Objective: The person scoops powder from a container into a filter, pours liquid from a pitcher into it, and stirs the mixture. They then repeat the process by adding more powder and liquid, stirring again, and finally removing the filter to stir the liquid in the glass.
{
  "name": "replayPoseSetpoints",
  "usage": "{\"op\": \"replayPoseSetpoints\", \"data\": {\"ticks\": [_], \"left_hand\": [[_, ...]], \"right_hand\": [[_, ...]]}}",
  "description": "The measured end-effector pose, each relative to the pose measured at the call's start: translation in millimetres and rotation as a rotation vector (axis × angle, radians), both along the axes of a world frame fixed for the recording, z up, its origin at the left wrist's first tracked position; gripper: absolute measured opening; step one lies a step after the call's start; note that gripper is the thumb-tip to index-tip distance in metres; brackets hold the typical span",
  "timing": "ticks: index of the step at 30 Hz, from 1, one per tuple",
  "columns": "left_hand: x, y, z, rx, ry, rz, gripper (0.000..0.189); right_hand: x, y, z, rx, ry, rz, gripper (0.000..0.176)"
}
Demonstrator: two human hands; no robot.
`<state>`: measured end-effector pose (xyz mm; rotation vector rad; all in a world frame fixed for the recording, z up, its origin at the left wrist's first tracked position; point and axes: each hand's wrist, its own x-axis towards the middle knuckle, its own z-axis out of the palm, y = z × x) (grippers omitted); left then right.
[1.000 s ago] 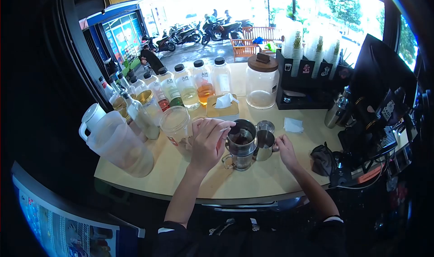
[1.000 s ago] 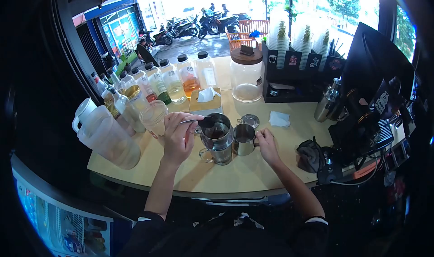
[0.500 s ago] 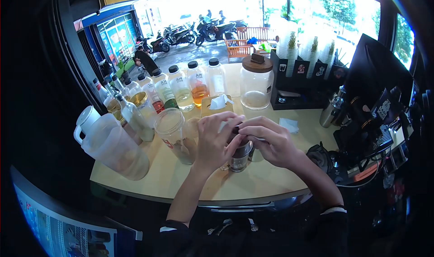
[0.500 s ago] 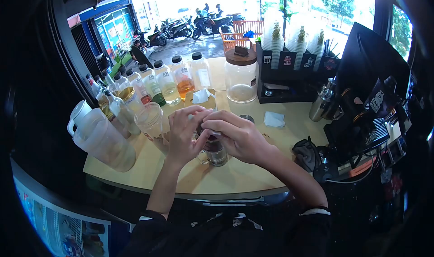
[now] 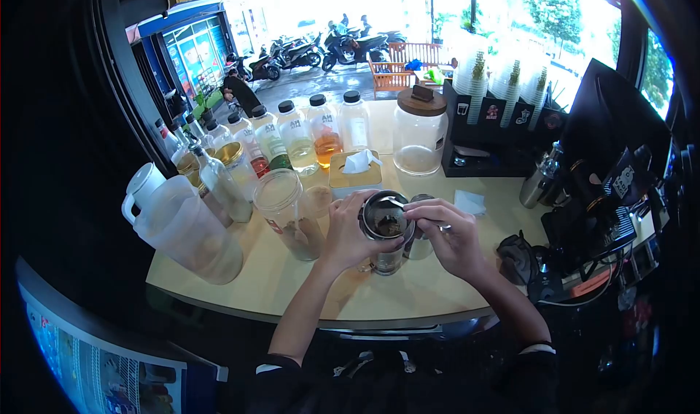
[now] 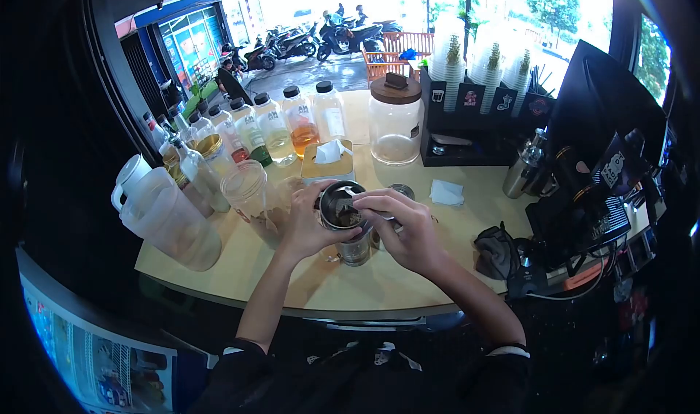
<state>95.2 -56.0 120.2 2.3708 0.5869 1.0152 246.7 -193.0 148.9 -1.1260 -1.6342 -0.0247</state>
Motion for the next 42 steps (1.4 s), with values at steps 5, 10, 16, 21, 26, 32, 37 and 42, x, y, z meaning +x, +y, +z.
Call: {"op": "replayPoseSetpoints", "data": {"ticks": [5, 10, 16, 21, 26, 32, 37, 42], "left_hand": [[-5, 12, 9, 0.125, -0.056, -0.104, 0.081], [-8, 16, 21, 0.195, -0.019, -0.247, 0.083], [-10, 15, 35, 0.244, -0.011, -0.329, 0.081], [-11, 15, 36, 0.285, 0.017, -0.312, 0.083], [-11, 15, 35, 0.306, 0.027, -0.302, 0.083], [-11, 13, 36, 0.330, 0.038, -0.292, 0.082], [-13, 11, 39, 0.317, 0.029, -0.282, 0.082], [-14, 12, 38, 0.337, 0.035, -0.276, 0.083]], "right_hand": [[6, -8, -7, -0.042, 0.282, 0.234, 0.011], [7, -7, -2, -0.025, 0.394, 0.346, 0.016], [12, -6, 6, -0.063, 0.380, 0.378, 0.016], [19, -3, 11, -0.118, 0.400, 0.416, 0.018], [25, -2, 20, -0.257, 0.379, 0.384, 0.023], [26, 1, 25, -0.299, 0.350, 0.332, 0.026], [20, 3, 29, -0.222, 0.417, 0.353, 0.026], [20, 5, 29, -0.176, 0.373, 0.331, 0.027]]}}
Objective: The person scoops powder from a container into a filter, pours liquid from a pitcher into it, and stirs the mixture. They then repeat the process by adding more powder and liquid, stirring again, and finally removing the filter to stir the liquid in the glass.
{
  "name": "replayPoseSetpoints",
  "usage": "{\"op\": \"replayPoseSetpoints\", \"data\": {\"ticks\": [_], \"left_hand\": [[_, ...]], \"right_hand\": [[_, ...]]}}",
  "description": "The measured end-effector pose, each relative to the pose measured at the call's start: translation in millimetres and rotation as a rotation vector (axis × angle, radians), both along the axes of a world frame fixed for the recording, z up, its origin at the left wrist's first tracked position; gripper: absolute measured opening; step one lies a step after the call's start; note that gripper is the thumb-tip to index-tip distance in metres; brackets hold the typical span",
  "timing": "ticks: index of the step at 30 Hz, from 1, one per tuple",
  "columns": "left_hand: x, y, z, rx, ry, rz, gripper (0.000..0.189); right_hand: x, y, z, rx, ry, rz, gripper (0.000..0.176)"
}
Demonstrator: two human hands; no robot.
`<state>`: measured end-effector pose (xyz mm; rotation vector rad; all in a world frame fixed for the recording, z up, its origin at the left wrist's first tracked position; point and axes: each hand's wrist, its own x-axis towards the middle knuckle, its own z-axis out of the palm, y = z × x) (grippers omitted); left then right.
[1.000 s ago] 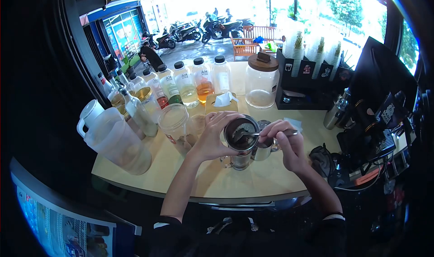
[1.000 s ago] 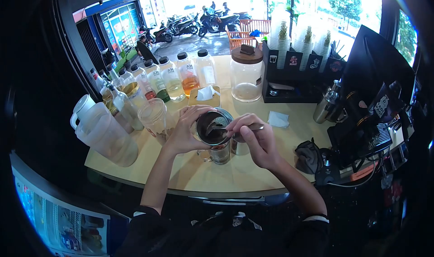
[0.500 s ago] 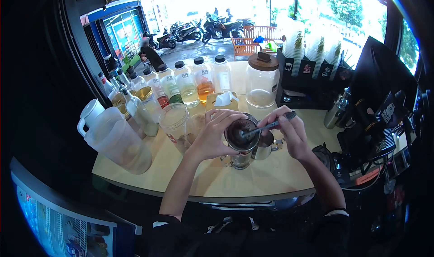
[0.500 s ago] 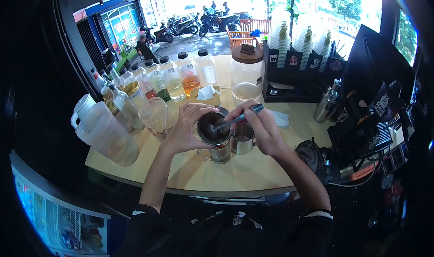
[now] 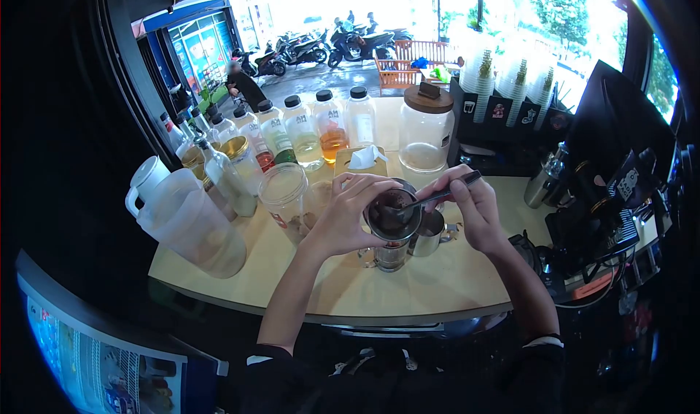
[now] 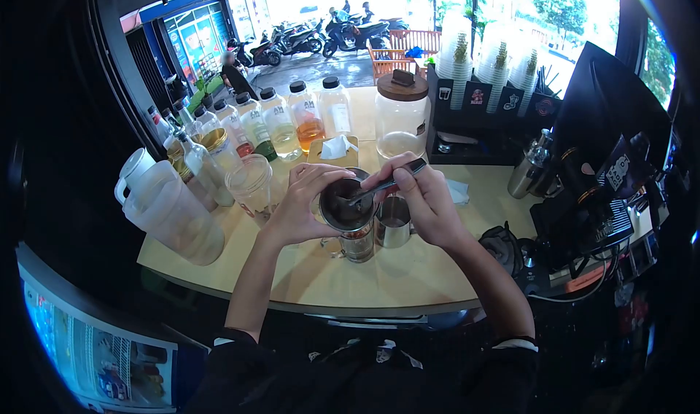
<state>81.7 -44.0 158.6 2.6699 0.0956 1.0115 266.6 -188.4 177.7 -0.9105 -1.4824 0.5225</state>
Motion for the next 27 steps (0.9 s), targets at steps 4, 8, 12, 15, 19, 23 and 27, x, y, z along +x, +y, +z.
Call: {"op": "replayPoseSetpoints", "data": {"ticks": [4, 8, 12, 15, 19, 23, 27], "left_hand": [[-0.1, -1.8, 0.0, -0.007, 0.006, 0.006, 0.083], [-0.8, -2.2, 0.8, 0.001, -0.003, -0.001, 0.080], [-0.4, -3.6, 1.7, 0.025, -0.010, 0.012, 0.082], [0.4, -2.5, 0.3, 0.020, -0.004, 0.005, 0.082], [-0.5, -1.6, -0.4, 0.033, -0.015, 0.012, 0.083], [-0.2, -0.7, -0.7, 0.033, -0.015, -0.003, 0.083], [-0.2, -0.5, 0.0, 0.002, 0.010, -0.014, 0.080]], "right_hand": [[-1.4, 0.0, 2.6, -0.020, -0.017, 0.007, 0.026], [2.0, 1.9, 1.9, -0.082, -0.081, 0.003, 0.025], [3.3, 8.0, 2.7, -0.018, -0.006, -0.018, 0.025], [0.9, 8.7, 5.1, -0.040, 0.059, 0.036, 0.026], [-0.8, 6.9, 6.2, 0.008, 0.015, -0.033, 0.026], [-3.0, 4.4, 1.7, 0.053, -0.067, -0.040, 0.025], [-0.6, -0.7, 3.5, -0.023, -0.168, -0.032, 0.023]]}}
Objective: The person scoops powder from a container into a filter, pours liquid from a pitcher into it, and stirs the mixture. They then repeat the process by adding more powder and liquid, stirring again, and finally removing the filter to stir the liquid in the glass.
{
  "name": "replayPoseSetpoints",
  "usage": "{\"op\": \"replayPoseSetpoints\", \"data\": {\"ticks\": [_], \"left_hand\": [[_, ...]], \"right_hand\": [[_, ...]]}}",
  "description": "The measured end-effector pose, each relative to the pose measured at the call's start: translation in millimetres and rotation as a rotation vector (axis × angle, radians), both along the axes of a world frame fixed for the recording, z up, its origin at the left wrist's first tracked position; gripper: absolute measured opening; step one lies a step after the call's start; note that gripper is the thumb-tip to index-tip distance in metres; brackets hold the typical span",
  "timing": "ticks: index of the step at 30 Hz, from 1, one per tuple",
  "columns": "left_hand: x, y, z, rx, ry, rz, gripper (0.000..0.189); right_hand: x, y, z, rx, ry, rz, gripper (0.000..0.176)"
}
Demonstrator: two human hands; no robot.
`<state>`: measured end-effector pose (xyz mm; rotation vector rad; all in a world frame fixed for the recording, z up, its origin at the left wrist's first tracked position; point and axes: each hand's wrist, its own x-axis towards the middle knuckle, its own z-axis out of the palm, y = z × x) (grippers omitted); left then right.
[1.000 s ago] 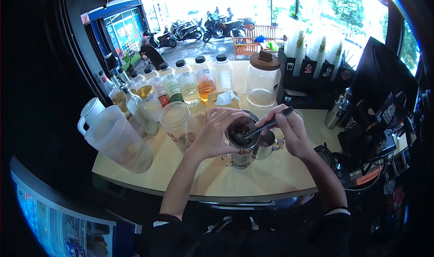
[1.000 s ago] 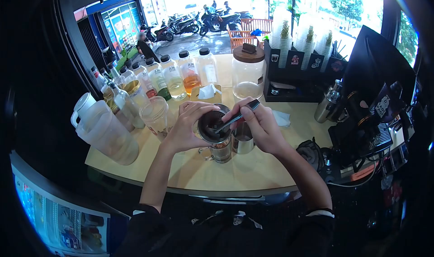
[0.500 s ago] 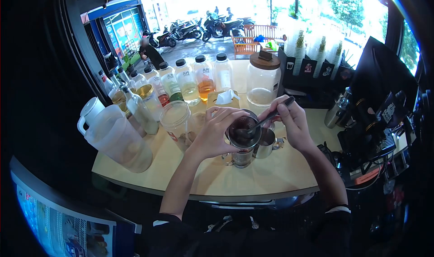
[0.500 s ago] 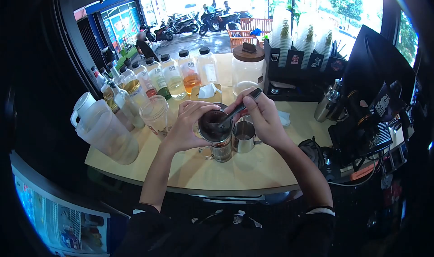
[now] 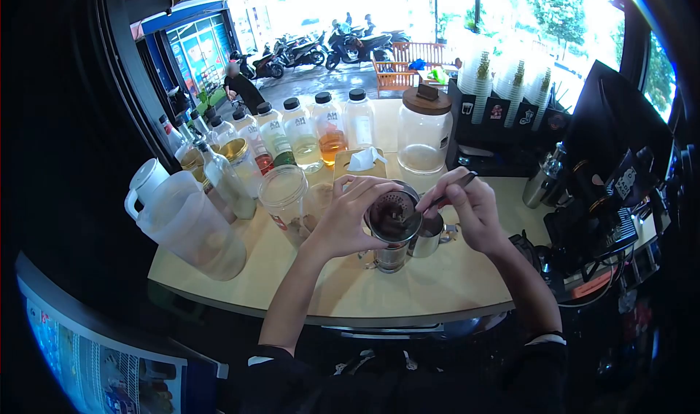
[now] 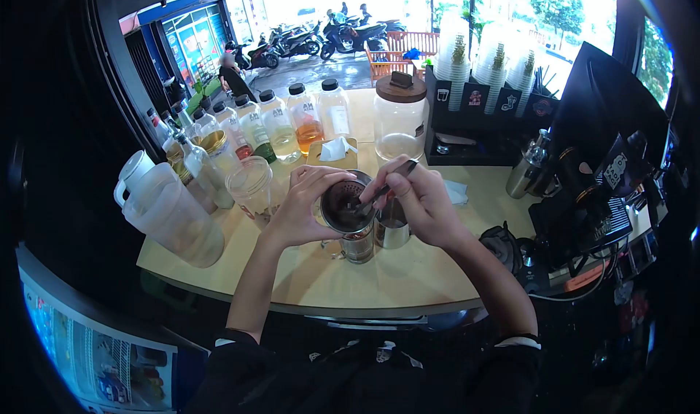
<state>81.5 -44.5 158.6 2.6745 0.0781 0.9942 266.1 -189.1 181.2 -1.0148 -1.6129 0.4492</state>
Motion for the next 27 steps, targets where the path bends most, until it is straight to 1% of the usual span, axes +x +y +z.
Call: {"op": "replayPoseSetpoints", "data": {"ticks": [2, 3, 5, 6, 8, 9, 11, 12, 14, 15, 17, 18, 20, 21, 23, 24, 26, 27], "left_hand": [[1, 0, -1, -0.002, 0.000, 0.000, 0.079], [1, 0, -1, 0.005, -0.007, -0.009, 0.080], [2, 0, -1, 0.014, -0.013, -0.021, 0.080], [2, -1, 0, 0.008, -0.019, -0.026, 0.080], [2, -2, -1, 0.000, -0.023, -0.029, 0.080], [2, -2, -2, 0.006, -0.027, -0.023, 0.080], [2, -2, -2, 0.014, -0.032, -0.020, 0.080], [2, -2, -2, 0.013, -0.029, -0.022, 0.080], [2, -3, -1, 0.010, -0.028, -0.021, 0.081], [1, -4, 1, 0.025, -0.027, -0.008, 0.081], [0, -5, 2, 0.039, -0.024, 0.004, 0.081], [0, -5, 2, 0.070, -0.018, 0.022, 0.081], [-1, -6, 1, 0.100, -0.013, 0.043, 0.081], [0, -6, 0, 0.099, -0.014, 0.039, 0.081], [2, -6, -1, 0.098, -0.016, 0.033, 0.081], [2, -7, 0, 0.088, 0.003, 0.029, 0.081], [2, -7, 0, 0.080, 0.022, 0.022, 0.081], [2, -6, -1, 0.078, 0.023, 0.025, 0.080]], "right_hand": [[-2, -1, 2, 0.095, 0.065, -0.011, 0.022], [-2, -1, 2, 0.094, 0.067, -0.010, 0.022], [-1, -2, 0, -0.011, -0.054, 0.027, 0.022], [-1, -3, 1, -0.010, -0.054, 0.025, 0.022], [-2, -4, 1, 0.072, 0.033, -0.043, 0.021], [-4, -4, -1, 0.071, 0.035, -0.043, 0.021], [-7, -4, -5, -0.027, 0.061, -0.036, 0.022], [-11, -4, -6, -0.026, 0.062, -0.038, 0.022], [-17, -3, -8, 0.096, 0.200, -0.114, 0.024], [-17, -2, -11, 0.096, 0.201, -0.112, 0.024], [-15, 0, -17, 0.018, 0.244, -0.087, 0.026], [-12, -1, -17, 0.018, 0.244, -0.087, 0.026], [-5, 0, -12, -0.032, 0.153, -0.179, 0.025], [-7, 1, -9, -0.033, 0.153, -0.179, 0.025], [-13, 3, -2, 0.000, 0.352, -0.108, 0.024], [-12, 4, -4, 0.000, 0.352, -0.108, 0.024], [-8, 6, -9, -0.001, 0.132, -0.122, 0.024], [-8, 6, -7, -0.001, 0.131, -0.122, 0.024]]}}
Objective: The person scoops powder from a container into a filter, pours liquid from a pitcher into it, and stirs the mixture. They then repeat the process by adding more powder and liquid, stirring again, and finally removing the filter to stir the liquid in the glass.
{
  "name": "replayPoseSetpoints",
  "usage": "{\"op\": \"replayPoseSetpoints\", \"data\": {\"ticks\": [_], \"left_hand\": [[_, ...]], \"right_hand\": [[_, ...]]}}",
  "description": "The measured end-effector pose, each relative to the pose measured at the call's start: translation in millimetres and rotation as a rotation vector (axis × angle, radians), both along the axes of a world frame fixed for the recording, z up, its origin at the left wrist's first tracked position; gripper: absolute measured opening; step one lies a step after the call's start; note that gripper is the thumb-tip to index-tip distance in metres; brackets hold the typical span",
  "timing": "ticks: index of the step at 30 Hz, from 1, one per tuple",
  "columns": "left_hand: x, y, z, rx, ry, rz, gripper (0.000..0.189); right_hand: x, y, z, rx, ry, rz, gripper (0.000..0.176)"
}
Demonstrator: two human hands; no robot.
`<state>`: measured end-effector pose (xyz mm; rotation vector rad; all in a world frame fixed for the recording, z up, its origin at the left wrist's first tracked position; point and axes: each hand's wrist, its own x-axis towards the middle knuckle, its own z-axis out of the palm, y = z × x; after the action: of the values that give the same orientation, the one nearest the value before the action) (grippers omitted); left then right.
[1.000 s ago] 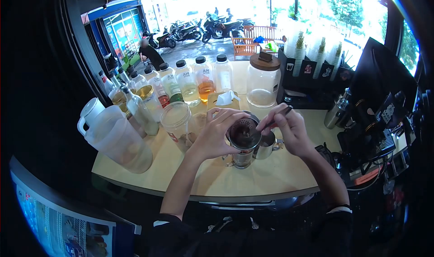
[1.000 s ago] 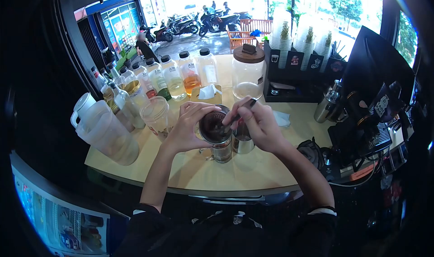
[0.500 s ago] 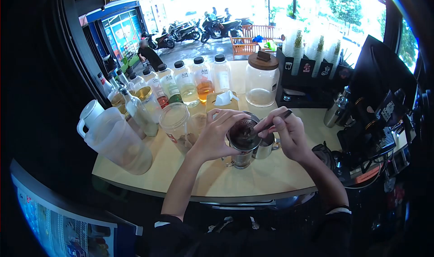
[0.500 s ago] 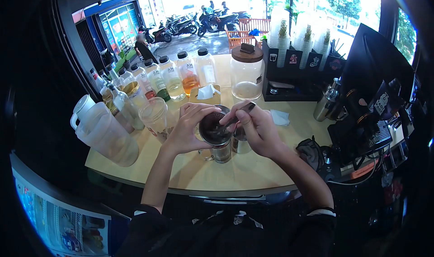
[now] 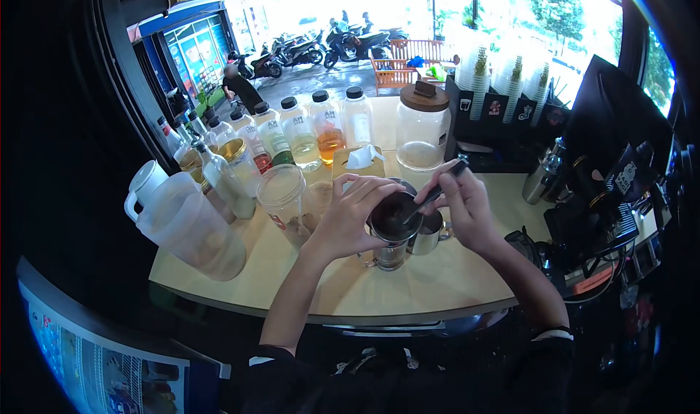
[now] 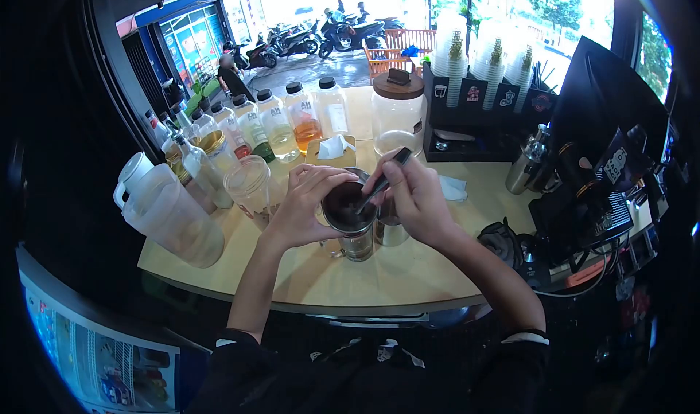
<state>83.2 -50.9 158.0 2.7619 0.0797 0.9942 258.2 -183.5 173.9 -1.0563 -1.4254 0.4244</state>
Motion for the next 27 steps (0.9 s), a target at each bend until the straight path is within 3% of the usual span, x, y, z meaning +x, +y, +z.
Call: {"op": "replayPoseSetpoints", "data": {"ticks": [3, 12, 15, 17, 21, 24, 27], "left_hand": [[0, -1, 1, 0.011, -0.029, 0.001, 0.080], [-1, -1, 2, 0.015, -0.022, 0.007, 0.078], [1, -1, 1, -0.008, -0.019, -0.012, 0.077], [0, -2, 1, -0.023, -0.025, -0.015, 0.077], [0, -4, 3, 0.000, -0.031, -0.012, 0.078], [-2, -2, -1, 0.000, -0.021, -0.004, 0.077], [-1, -2, -1, 0.002, -0.023, 0.003, 0.077]], "right_hand": [[-1, -1, 3, 0.073, 0.083, -0.044, 0.023], [0, -6, 13, 0.070, -0.086, -0.022, 0.024], [-3, -8, 16, -0.055, -0.215, 0.019, 0.023], [-2, -6, 15, 0.081, -0.060, 0.006, 0.022], [-9, -5, 4, 0.041, 0.017, -0.004, 0.021], [-6, -6, -1, 0.013, -0.072, -0.029, 0.021], [-6, -10, 4, 0.027, 0.069, -0.054, 0.021]]}}
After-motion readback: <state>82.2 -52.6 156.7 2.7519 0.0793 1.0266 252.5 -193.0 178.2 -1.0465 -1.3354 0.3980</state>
